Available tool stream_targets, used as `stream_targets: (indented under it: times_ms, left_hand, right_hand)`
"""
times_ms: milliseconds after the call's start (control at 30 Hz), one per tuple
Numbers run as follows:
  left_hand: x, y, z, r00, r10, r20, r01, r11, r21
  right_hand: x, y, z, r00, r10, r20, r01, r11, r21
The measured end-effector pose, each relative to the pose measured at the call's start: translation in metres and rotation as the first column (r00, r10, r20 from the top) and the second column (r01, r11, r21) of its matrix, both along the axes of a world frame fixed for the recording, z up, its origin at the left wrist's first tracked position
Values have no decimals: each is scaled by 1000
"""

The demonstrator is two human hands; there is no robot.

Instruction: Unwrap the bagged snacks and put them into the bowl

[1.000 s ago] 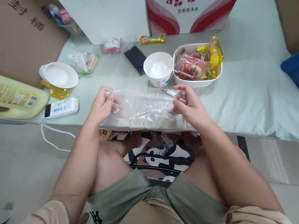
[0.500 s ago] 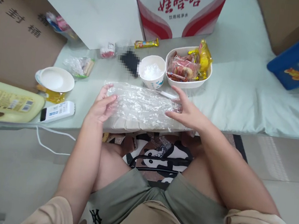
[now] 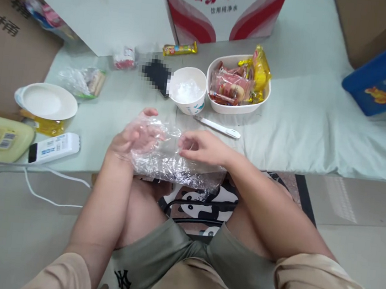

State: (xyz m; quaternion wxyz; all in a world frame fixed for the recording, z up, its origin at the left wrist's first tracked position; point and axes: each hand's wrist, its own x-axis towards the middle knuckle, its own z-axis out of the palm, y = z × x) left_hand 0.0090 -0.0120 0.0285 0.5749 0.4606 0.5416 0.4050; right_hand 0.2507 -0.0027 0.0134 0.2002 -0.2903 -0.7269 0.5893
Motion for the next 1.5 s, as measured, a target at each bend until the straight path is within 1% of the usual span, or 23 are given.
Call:
stream_targets:
  times_ms: [33,100,167,200,267,300,333,367,400,467,533,600,667,733,800,900,1033,1167,1300,1367,1400,1467,1500]
  left_hand:
    - [2,4,-1,999,7,53,-6,1000,-27]
    - [8,10,-1,982,145,120,-143,989,-20]
    - [15,12,0,946,271,178,-278,960,14]
    - [19,11,1,936,275,220,-284,959,11]
    - [28,6,1,934,177,310,-174,984,-38]
    - [32,3,0,935,116,336,-98,993,-69]
    - [35,0,-2,938,69,340,-36,994,-100]
    - [37,-3,-4,946,48,320,-6,992,-129]
    - [37,-6,-8,959,51,281,-8,989,-151]
    - [33,-10,-15,979,99,181,-68,983,-168]
    - [25,-14,-19,991,103,84,-87,981,-175]
    - [16,-19,-20,1000,29,5,-27,980,-199]
    - [9,-22,-19,996,-71,-61,56,972,-227]
    - [3,-24,-15,986,-125,-108,99,971,-215]
    - [0,-22,-12,987,-104,-119,85,984,-159]
    - [-5,-17,-9,998,-19,-62,13,996,-88]
    - [-9,-6,-14,999,35,-6,-35,996,-82]
    - [-12,1,-20,997,41,58,-36,996,-79]
    - [-13,-1,-20,979,57,196,-67,997,41]
    - [-12,-3,-21,983,59,176,-71,996,58]
    - [-11,-4,-21,988,58,145,-67,996,58]
    - [-9,-4,-23,995,51,80,-56,997,59]
    - [-7,-4,-24,997,44,59,-48,997,63]
  right_hand:
    - [-1,-1,0,1000,-14,-12,14,999,-44]
    - [-2,-3,0,992,-115,-54,108,988,-111]
    - [-3,-4,-2,963,-257,-82,242,956,-165]
    - [-3,-4,-3,940,-331,-86,311,932,-187]
    - [-5,-4,-7,884,-460,-80,436,875,-212]
    - [-6,-4,-9,859,-505,-79,480,850,-216]
    - [-8,-4,-11,848,-524,-79,500,840,-213]
    - [-9,-4,-12,853,-516,-79,493,846,-203]
    - [-10,-4,-13,873,-483,-74,464,866,-186]
    - [-12,-6,-15,922,-387,-34,379,915,-139]
    - [-14,-8,-16,943,-333,31,334,936,-113]
    - [-16,-9,-16,941,-328,85,338,927,-162]
    - [-18,-9,-14,942,-316,117,336,902,-272]
    - [-20,-9,-12,948,-290,130,318,873,-369]
    - [-20,-9,-8,949,-300,97,312,850,-423]
    - [-16,-9,-6,931,-364,-33,303,821,-485]
    - [-11,-7,-9,890,-415,-189,267,810,-522]
    - [-11,-5,-17,861,-442,-250,271,816,-511]
    - [-10,-1,-26,835,-492,-246,335,810,-482]
    - [-7,1,-30,818,-516,-254,402,829,-389]
    - [-4,1,-30,813,-519,-263,437,843,-313]
    - [1,2,-30,819,-496,-288,482,868,-123]
    - [3,1,-28,838,-459,-295,474,880,-23]
